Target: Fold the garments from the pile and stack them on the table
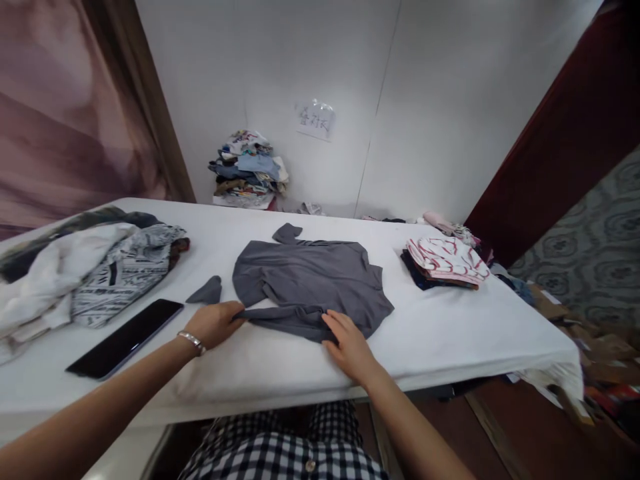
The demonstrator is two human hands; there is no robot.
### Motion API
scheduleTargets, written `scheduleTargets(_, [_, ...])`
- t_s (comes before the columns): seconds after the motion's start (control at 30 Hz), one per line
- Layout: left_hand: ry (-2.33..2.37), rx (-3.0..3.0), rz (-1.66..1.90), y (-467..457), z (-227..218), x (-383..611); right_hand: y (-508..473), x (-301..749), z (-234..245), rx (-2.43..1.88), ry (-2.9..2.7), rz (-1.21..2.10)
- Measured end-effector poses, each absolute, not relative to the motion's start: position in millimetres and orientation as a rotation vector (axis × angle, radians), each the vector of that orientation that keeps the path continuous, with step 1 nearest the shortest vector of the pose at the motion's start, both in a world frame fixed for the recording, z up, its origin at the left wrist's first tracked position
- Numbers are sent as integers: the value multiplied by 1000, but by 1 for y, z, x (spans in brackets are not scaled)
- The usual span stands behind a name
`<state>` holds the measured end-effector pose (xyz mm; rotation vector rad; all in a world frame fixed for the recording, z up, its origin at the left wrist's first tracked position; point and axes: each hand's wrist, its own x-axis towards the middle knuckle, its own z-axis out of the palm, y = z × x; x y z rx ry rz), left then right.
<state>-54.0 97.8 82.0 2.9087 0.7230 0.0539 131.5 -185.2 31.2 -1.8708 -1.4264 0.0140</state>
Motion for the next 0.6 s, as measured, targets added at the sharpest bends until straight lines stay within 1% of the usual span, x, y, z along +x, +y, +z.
scheduleTargets(0.07, [696,2793,193,76,102,-48,-166,119,34,-1806,-1420,115])
scheduleTargets(0.17, [421,2562,445,27,125,-28,-141,106,38,-1710,-1296,229])
scheduleTargets(0.27, [83,2372,426,-15,131,-6,-133,103,39,-1580,-1037,394])
scheduleTargets(0.33, [-22,2271,366,-21,126,3,-141,107,42,-1466,-823,483])
scheduleTargets(0.4, [105,2275,389,-7,114,7,-159,117,47,-1331,-588,531])
scheduleTargets(0.47, [413,2464,441,23,99,5,-181,131,52,-1198,-394,545])
scheduleTargets(0.53, [687,2709,408,56,83,1,-200,143,57,-1111,-311,545])
scheduleTargets(0.6, [796,2837,318,82,70,-1,-210,150,60,-1101,-300,538])
